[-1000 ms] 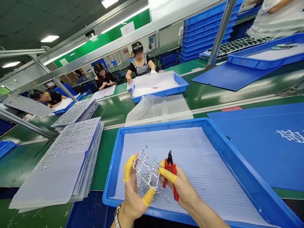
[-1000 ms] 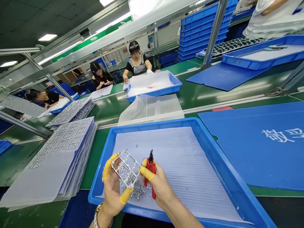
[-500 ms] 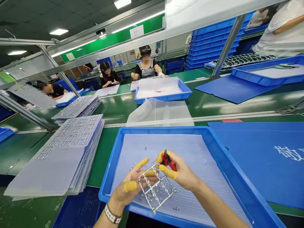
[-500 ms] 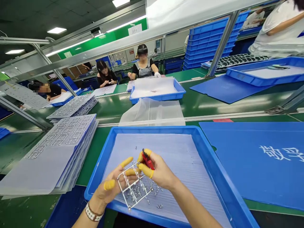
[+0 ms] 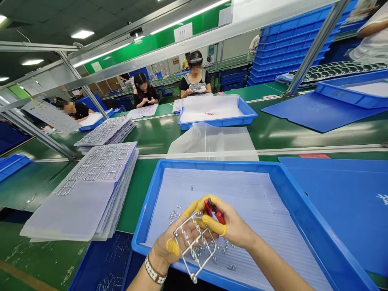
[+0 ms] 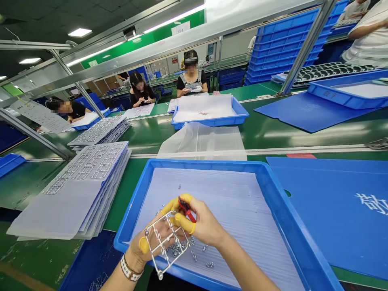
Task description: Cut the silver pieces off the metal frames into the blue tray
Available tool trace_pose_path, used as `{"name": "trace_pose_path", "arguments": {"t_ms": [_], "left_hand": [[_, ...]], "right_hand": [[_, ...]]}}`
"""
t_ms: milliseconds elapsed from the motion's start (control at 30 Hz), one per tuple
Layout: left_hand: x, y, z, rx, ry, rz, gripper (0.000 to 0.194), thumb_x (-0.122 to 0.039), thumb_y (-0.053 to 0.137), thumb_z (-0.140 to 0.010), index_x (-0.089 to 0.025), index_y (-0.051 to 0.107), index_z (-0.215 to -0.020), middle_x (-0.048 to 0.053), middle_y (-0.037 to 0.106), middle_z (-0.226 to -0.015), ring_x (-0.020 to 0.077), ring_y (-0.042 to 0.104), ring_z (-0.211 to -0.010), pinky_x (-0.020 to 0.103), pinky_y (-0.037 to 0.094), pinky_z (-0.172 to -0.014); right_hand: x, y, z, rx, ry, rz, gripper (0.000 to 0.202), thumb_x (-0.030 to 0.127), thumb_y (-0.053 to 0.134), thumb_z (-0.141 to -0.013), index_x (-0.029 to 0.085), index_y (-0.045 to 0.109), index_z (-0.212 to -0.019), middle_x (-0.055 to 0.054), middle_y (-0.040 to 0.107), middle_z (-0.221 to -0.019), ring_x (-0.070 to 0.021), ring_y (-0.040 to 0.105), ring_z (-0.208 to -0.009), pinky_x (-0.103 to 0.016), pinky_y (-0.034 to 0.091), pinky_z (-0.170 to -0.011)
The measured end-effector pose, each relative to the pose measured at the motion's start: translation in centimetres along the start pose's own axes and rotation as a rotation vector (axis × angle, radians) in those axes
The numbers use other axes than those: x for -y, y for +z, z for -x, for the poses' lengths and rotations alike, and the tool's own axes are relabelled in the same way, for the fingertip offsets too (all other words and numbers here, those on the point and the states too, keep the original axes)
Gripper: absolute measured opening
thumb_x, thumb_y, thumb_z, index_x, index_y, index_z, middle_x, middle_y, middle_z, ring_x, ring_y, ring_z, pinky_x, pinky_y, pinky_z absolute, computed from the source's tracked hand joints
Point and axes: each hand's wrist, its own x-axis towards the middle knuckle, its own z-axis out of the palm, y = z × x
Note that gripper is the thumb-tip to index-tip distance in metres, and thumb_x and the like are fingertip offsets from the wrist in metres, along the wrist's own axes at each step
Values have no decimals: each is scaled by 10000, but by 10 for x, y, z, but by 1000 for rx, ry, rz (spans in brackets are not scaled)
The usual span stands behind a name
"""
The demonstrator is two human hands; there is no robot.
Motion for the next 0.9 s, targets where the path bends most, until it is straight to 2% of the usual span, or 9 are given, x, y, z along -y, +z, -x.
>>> {"name": "trace_pose_path", "arguments": {"t_ms": [67,133,233,333,567,733,900], "left_hand": [[0,-2,1,-62,59,-43,1039,-413,898,-472,-217,450,-1389,165,522,-1366,398,387,-1335,537,192,-1143],[-2,-6,2,-119,93,-83,1017,-366,903,-479,-216,460,-1382,155,525,-1359,387,375,-1345,515,178,-1156],[-5,-10,5,-172,102,-112,966,-314,886,-513,-224,465,-1378,137,540,-1341,372,382,-1342,502,164,-1164],[-7,-12,6,-189,77,-132,952,-267,879,-507,-233,477,-1368,119,536,-1350,354,371,-1349,476,152,-1171],[-5,-10,6,-225,55,-169,913,-225,875,-492,-247,521,-1334,87,544,-1347,334,374,-1340,439,162,-1168],[-6,-6,6,-248,52,-198,847,-241,856,-539,-253,536,-1323,73,534,-1361,321,363,-1348,425,178,-1163],[-5,-10,5,-237,46,-224,919,-249,887,-487,-259,526,-1332,84,558,-1329,345,346,-1354,440,183,-1156]], "right_hand": [[3,-3,3,-88,16,248,284,378,560,-815,201,513,-1033,-46,642,-905,-163,580,-718,-324,484,-687],[5,-5,8,-130,53,520,305,332,550,-815,193,527,-1086,-60,668,-931,-187,609,-757,-343,478,-717],[7,-3,15,-66,101,840,226,281,529,-816,192,609,-1008,-68,678,-879,-222,631,-786,-338,463,-691],[10,4,17,11,140,1010,189,266,546,-803,198,654,-941,-69,672,-819,-241,633,-768,-330,446,-656],[17,10,10,43,190,1088,176,308,553,-811,195,666,-885,-75,670,-798,-248,632,-754,-319,423,-626],[22,10,8,69,199,1083,183,302,563,-810,196,674,-910,-82,678,-815,-253,638,-760,-320,422,-624],[22,10,8,61,197,1099,172,297,581,-805,182,676,-892,-86,682,-811,-260,646,-759,-327,428,-632]]}}
